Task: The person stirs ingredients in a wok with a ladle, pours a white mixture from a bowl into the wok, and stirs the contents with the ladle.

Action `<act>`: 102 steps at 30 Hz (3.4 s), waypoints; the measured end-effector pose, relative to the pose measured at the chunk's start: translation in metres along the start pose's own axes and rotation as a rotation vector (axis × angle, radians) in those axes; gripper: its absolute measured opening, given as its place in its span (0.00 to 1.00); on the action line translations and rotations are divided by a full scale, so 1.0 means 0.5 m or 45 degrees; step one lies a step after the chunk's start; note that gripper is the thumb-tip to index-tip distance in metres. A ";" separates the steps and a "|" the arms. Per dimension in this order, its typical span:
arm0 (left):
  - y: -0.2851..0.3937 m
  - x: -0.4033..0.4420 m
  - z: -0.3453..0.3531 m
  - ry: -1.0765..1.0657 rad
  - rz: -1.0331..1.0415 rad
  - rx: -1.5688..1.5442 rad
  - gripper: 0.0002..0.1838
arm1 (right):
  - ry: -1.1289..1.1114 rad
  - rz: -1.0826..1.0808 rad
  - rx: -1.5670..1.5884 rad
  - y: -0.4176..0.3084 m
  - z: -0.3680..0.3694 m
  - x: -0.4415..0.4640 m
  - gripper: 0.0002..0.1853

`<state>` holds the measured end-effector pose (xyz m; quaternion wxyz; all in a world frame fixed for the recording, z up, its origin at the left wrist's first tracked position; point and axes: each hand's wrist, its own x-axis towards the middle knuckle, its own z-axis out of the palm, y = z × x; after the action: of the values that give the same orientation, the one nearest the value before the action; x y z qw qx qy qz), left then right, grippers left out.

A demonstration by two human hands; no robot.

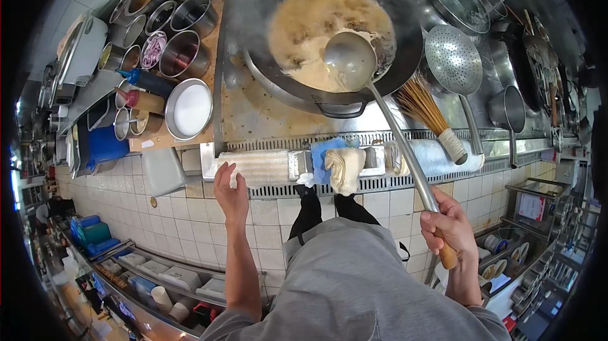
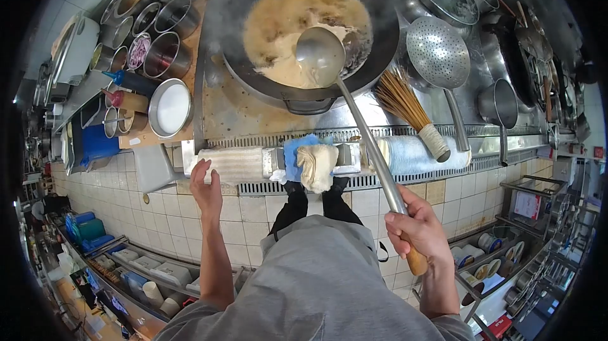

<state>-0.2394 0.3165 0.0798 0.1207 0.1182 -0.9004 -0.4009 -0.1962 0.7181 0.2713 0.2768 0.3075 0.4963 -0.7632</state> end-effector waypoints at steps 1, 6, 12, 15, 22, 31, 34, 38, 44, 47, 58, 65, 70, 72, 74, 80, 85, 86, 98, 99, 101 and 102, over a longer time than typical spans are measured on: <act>-0.002 0.000 -0.001 0.003 -0.001 0.002 0.14 | -0.004 0.000 -0.001 -0.001 0.002 0.006 0.28; -0.002 -0.018 -0.022 0.039 -0.129 -0.057 0.14 | -0.181 0.101 0.237 -0.011 0.019 0.040 0.28; -0.034 -0.044 -0.046 0.069 -0.103 0.149 0.13 | -0.338 0.159 0.341 -0.018 0.054 0.055 0.28; -0.037 -0.049 -0.045 0.086 -0.239 0.030 0.14 | -0.437 0.155 0.177 -0.023 0.079 0.060 0.30; -0.051 -0.040 -0.033 0.054 -0.136 0.101 0.14 | -0.488 0.052 -0.416 -0.014 0.113 0.065 0.33; -0.023 -0.018 -0.021 0.041 -0.079 -0.061 0.14 | 0.004 -0.216 -0.092 -0.012 0.050 0.046 0.31; -0.025 -0.016 -0.014 0.026 0.068 0.052 0.14 | 0.141 -0.251 -0.051 -0.010 0.019 0.058 0.29; -0.013 -0.008 -0.002 -0.007 0.076 0.169 0.14 | 0.183 -0.254 -0.006 -0.011 -0.010 0.063 0.28; -0.006 0.001 0.009 0.013 0.118 0.181 0.14 | 0.166 -0.219 0.072 -0.003 -0.033 0.053 0.29; 0.013 0.003 0.011 -0.001 0.097 0.200 0.14 | 0.127 -0.193 0.141 0.003 -0.035 0.049 0.29; 0.001 -0.014 0.006 0.014 0.014 0.163 0.14 | -0.242 0.103 0.374 0.009 0.001 0.038 0.29; 0.000 -0.024 -0.005 0.027 0.000 0.095 0.14 | -0.487 0.039 -0.178 -0.003 0.064 0.050 0.32; 0.000 -0.031 -0.013 0.045 -0.029 0.064 0.14 | -0.436 -0.085 -0.323 0.006 0.047 0.046 0.35; -0.008 -0.036 -0.015 0.036 -0.072 0.077 0.14 | -0.301 -0.094 -0.287 0.004 0.032 0.039 0.35; -0.019 -0.043 -0.012 0.045 -0.073 0.044 0.14 | -0.169 -0.106 -0.253 -0.001 0.017 0.031 0.35; 0.008 -0.045 -0.005 -0.003 -0.159 0.044 0.14 | 0.124 -0.143 -0.061 -0.001 -0.022 0.013 0.33; -0.011 -0.042 0.002 0.011 -0.067 0.062 0.13 | 0.099 -0.052 0.030 -0.003 -0.026 0.000 0.32; 0.001 -0.041 0.001 0.017 -0.081 0.043 0.14 | 0.069 -0.006 0.075 -0.006 -0.026 -0.002 0.31; -0.019 -0.062 -0.020 0.079 -0.123 0.144 0.14 | -0.280 0.146 0.289 -0.013 0.029 0.037 0.29; -0.023 -0.064 -0.023 0.088 -0.162 0.123 0.14 | -0.337 0.121 0.211 -0.013 0.036 0.037 0.29; -0.029 -0.068 -0.027 0.087 -0.160 0.118 0.14 | -0.420 0.102 0.083 -0.013 0.047 0.039 0.31; -0.030 -0.069 -0.027 0.085 -0.160 0.112 0.14 | -0.416 0.098 0.085 -0.015 0.051 0.040 0.31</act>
<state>-0.2008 0.3078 0.0731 0.1197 0.1930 -0.9035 -0.3636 -0.2197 0.6945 0.2687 0.3724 0.2069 0.4068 -0.8081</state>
